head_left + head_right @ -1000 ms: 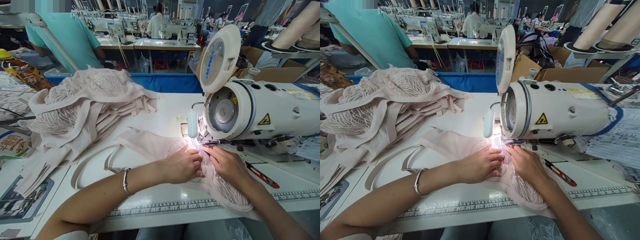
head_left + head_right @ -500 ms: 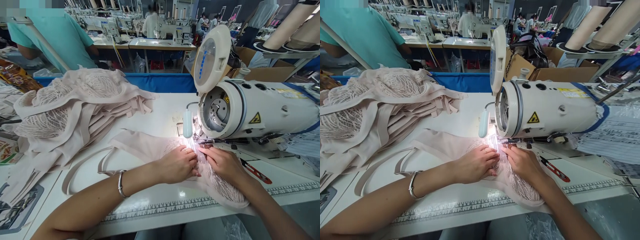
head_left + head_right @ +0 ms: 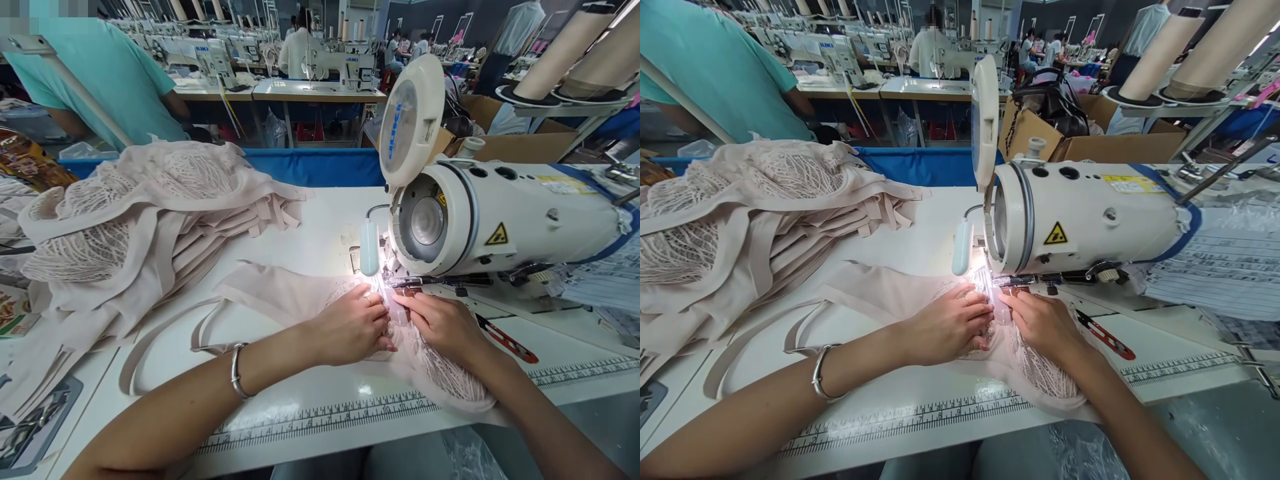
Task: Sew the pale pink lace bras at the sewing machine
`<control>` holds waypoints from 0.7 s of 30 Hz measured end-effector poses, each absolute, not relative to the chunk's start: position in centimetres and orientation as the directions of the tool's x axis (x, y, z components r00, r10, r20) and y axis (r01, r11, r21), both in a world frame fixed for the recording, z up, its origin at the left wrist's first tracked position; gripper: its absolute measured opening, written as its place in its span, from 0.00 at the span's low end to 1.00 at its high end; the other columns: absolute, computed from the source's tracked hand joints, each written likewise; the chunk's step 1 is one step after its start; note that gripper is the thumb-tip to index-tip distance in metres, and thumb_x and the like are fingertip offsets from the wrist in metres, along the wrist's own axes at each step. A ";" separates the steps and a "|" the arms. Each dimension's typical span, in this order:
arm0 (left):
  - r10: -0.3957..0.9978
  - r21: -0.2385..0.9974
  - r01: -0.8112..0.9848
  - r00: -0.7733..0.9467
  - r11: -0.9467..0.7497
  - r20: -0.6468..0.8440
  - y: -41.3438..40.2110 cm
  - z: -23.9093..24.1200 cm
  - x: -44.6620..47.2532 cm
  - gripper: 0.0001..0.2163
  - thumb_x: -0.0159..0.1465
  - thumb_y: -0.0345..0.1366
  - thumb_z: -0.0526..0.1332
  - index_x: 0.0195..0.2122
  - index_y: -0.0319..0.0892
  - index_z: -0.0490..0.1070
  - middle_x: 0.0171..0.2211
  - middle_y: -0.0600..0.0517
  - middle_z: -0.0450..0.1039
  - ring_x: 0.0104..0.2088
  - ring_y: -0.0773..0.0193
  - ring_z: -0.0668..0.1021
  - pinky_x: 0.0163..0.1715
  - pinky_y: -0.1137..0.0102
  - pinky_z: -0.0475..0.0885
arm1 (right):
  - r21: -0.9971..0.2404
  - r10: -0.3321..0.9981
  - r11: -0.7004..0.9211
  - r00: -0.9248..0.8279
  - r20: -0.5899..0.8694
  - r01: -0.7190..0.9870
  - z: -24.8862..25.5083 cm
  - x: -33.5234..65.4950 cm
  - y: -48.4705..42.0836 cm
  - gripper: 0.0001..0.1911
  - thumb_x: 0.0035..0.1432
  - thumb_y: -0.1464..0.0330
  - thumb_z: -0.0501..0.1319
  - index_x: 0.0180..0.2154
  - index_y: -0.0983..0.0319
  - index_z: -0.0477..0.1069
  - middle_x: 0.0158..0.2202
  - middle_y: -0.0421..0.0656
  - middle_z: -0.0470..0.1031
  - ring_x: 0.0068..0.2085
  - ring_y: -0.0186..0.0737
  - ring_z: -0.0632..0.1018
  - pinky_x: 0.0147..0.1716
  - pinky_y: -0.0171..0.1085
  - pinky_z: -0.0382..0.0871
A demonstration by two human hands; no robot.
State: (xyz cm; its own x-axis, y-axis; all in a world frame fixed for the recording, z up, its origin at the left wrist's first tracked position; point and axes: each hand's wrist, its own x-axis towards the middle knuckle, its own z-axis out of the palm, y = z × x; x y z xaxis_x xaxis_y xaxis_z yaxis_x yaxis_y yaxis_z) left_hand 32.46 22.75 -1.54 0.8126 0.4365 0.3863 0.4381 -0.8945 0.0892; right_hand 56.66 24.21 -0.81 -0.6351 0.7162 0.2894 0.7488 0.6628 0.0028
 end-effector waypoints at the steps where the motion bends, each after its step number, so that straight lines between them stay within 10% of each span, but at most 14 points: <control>1: 0.440 0.088 0.444 0.805 -0.892 0.398 22.8 -1.5 32.4 0.19 0.74 0.45 0.52 0.37 0.38 0.77 0.37 0.45 0.77 0.42 0.56 0.75 0.48 0.60 0.65 | -0.002 0.725 0.657 -0.630 0.279 0.754 -0.8 56.6 24.3 0.23 0.64 0.73 0.51 0.54 0.56 0.77 0.39 0.41 0.83 0.35 0.36 0.81 0.32 0.33 0.72; 21: 0.485 0.093 0.487 0.795 -0.868 0.363 23.0 -1.8 32.0 0.18 0.75 0.44 0.50 0.41 0.39 0.74 0.40 0.47 0.76 0.46 0.55 0.74 0.53 0.55 0.58 | -0.056 0.783 0.587 -0.549 0.291 0.808 -0.7 57.4 22.6 0.12 0.70 0.62 0.53 0.35 0.60 0.68 0.25 0.38 0.76 0.24 0.37 0.75 0.24 0.36 0.60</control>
